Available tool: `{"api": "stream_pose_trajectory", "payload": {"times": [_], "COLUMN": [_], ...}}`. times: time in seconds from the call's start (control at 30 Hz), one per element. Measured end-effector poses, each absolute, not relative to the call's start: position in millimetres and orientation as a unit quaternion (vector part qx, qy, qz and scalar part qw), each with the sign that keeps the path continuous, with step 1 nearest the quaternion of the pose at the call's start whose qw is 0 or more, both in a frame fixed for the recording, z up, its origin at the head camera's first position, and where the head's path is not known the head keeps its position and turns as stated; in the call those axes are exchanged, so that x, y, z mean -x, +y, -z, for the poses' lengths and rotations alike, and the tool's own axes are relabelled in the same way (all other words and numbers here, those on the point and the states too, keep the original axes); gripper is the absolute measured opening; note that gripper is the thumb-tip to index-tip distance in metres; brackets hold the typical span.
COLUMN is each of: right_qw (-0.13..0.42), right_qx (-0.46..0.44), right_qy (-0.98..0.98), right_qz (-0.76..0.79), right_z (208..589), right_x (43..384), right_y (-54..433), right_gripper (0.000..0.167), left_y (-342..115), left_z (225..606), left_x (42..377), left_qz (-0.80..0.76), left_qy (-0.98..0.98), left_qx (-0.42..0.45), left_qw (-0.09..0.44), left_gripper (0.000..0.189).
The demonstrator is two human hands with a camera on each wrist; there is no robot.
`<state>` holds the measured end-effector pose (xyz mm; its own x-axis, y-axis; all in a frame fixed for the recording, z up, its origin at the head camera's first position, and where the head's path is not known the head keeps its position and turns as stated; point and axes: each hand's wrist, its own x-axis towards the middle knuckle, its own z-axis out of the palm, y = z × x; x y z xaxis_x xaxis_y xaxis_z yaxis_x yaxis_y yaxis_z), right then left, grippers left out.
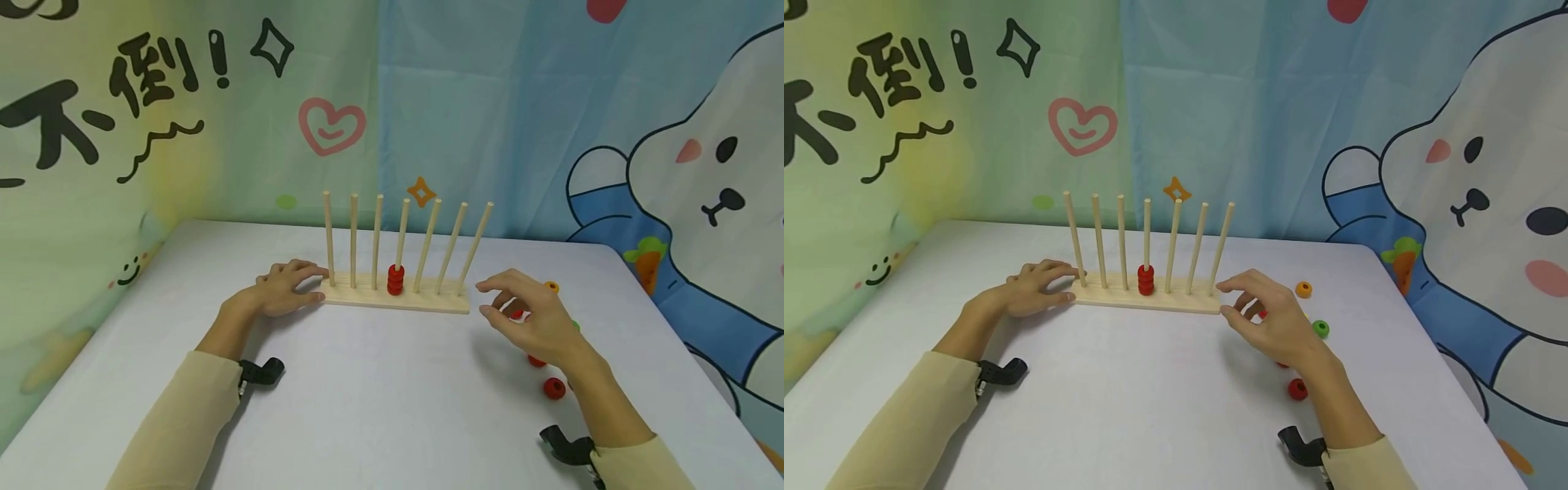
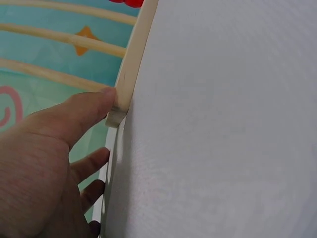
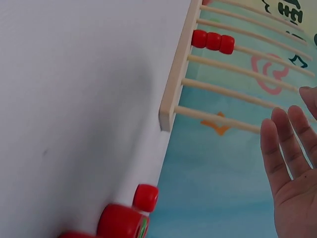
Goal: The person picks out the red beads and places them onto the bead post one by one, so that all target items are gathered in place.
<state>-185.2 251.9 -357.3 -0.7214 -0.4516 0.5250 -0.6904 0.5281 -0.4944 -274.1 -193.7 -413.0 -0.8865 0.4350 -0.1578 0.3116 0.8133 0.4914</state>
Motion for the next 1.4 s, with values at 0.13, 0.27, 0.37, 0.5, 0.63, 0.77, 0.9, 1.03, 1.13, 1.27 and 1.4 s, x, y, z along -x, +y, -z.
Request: {"api": "stream_pose_trajectory", "payload": {"times": [0.13, 0.27, 0.37, 0.5, 0.63, 0.77, 0.9, 1.03, 1.13, 1.27, 1.4], "right_qw": [0.172, 0.17, 0.169, 0.164, 0.163, 0.162, 0.148, 0.144, 0.151, 0.151, 0.139], "right_qx": [-0.328, -0.324, -0.315, -0.302, -0.295, -0.288, -0.266, -0.248, -0.248, -0.24, -0.216], "right_qy": [-0.861, -0.867, -0.873, -0.879, -0.883, -0.889, -0.904, -0.914, -0.913, -0.913, -0.924], "right_qz": [-0.348, -0.339, -0.332, -0.33, -0.326, -0.317, -0.299, -0.285, -0.287, -0.292, -0.283], "right_z": [358.8, 359.7, 361.5, 364.4, 365.9, 364.6, 363.6, 364.3, 365.7, 368.2, 371.6], "right_x": [182.0, 179.1, 176.6, 172.5, 168.4, 164.4, 160.2, 156.4, 154.8, 151.9, 144.9], "right_y": [260.6, 266.9, 271.7, 279.2, 286.8, 295.2, 305.2, 312.0, 315.7, 320.7, 327.8], "right_gripper": [0.045, 0.044, 0.044, 0.045, 0.046, 0.046, 0.042, 0.042, 0.045, 0.045, 0.041], "left_y": [-194.1, -194.6, -194.7, -193.4, -192.7, -193.0, -193.6, -195.5, -197.0, -196.7, -193.6], "left_z": [410.5, 410.1, 410.9, 410.8, 410.1, 410.1, 410.8, 411.6, 410.9, 410.8, 414.0], "left_x": [273.9, 273.8, 273.8, 273.9, 273.4, 272.5, 271.2, 269.3, 269.0, 270.4, 270.7], "left_qz": [-0.232, -0.233, -0.236, -0.236, -0.233, -0.233, -0.236, -0.233, -0.233, -0.235, -0.238], "left_qy": [0.943, 0.943, 0.942, 0.941, 0.943, 0.943, 0.942, 0.942, 0.943, 0.943, 0.94], "left_qx": [-0.199, -0.198, -0.2, -0.204, -0.2, -0.198, -0.2, -0.199, -0.196, -0.198, -0.205], "left_qw": [0.13, 0.132, 0.132, 0.128, 0.13, 0.132, 0.134, 0.134, 0.132, 0.131, 0.132], "left_gripper": [0.057, 0.058, 0.059, 0.059, 0.059, 0.058, 0.057, 0.058, 0.058, 0.058, 0.06]}}
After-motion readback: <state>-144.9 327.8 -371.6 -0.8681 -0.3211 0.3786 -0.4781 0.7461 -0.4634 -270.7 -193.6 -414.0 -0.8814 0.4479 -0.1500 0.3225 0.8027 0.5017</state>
